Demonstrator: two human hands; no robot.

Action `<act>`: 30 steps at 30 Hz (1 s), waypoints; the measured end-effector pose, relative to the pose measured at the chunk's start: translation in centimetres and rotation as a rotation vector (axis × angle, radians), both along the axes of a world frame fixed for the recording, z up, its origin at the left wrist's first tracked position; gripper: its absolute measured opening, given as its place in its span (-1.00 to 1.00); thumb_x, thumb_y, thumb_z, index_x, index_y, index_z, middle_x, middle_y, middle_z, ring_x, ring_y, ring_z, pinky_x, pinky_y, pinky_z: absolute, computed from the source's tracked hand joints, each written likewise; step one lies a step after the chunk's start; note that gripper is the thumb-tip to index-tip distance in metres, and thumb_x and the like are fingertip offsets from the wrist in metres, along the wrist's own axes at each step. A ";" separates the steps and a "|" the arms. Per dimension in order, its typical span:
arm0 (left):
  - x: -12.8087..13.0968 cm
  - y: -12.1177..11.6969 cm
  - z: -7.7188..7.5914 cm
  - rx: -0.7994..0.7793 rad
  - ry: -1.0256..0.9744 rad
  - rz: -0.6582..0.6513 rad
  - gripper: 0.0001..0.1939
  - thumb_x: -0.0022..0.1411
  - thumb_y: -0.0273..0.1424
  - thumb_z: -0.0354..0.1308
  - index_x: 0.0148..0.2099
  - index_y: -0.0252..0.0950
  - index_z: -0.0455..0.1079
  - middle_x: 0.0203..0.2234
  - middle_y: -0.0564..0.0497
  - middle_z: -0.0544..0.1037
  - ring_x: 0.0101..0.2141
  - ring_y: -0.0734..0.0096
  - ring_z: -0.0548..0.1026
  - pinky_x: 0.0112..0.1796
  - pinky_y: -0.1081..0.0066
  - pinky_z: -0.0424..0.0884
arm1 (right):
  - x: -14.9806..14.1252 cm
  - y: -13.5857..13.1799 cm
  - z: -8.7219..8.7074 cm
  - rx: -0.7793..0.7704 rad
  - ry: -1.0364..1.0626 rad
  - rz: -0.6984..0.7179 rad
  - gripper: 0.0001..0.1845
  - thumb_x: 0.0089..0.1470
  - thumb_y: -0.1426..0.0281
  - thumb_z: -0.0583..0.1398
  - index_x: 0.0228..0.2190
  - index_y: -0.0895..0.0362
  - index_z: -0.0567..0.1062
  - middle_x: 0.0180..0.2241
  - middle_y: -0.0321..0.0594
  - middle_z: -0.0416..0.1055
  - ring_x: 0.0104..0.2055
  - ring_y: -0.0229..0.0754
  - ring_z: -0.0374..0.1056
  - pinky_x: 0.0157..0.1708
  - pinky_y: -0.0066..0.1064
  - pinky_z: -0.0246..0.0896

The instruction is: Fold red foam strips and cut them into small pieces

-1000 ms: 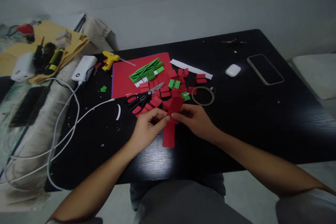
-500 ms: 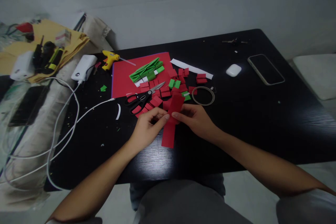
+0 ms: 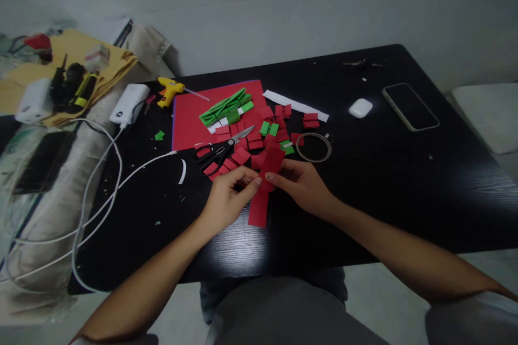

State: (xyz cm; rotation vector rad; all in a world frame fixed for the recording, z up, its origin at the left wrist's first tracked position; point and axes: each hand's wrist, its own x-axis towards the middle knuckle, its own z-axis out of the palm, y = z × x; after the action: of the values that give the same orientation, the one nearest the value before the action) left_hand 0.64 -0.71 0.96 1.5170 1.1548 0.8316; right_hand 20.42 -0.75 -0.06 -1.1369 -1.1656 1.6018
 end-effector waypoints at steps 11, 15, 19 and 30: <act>-0.2 0.2 0.1 0.074 0.009 0.026 -0.82 0.34 -0.32 0.24 -0.29 -0.30 0.53 -0.50 0.10 0.50 -0.47 0.51 0.39 -0.41 0.49 0.30 | 0.1 0.3 0.0 -0.019 0.062 -0.012 -0.63 -0.03 0.09 0.47 -0.38 0.13 0.62 -0.42 -0.27 0.55 -0.40 -0.25 0.44 -0.29 -0.37 0.41; -0.2 0.2 0.1 0.088 0.012 0.037 -0.83 0.34 -0.34 0.23 -0.29 -0.30 0.53 -0.50 0.09 0.52 -0.47 0.51 0.40 -0.41 0.49 0.31 | 0.0 0.3 -0.1 -0.040 0.056 -0.017 -0.60 -0.06 0.07 0.48 -0.39 0.14 0.61 -0.44 -0.28 0.54 -0.42 -0.25 0.44 -0.30 -0.37 0.40; -0.3 0.2 0.0 0.081 0.013 0.040 -0.83 0.35 -0.33 0.23 -0.27 -0.31 0.53 -0.48 0.07 0.54 -0.45 0.49 0.42 -0.40 0.48 0.32 | 0.1 0.3 -0.1 -0.046 0.057 -0.029 -0.60 -0.08 0.08 0.50 -0.41 0.13 0.60 -0.46 -0.29 0.53 -0.42 -0.26 0.43 -0.31 -0.38 0.38; -0.4 0.2 -0.2 0.111 0.046 0.063 -0.82 0.35 -0.30 0.23 -0.27 -0.29 0.53 -0.47 0.07 0.54 -0.44 0.48 0.42 -0.38 0.47 0.33 | 0.1 0.4 0.0 -0.064 0.077 -0.031 -0.60 -0.12 0.10 0.51 -0.41 0.13 0.60 -0.43 -0.29 0.54 -0.42 -0.26 0.44 -0.30 -0.38 0.39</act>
State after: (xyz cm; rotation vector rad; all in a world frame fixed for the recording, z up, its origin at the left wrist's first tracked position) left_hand 0.28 -0.46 0.74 1.6046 1.2128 0.9208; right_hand 20.50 -0.35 -0.09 -1.1190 -1.0491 1.6540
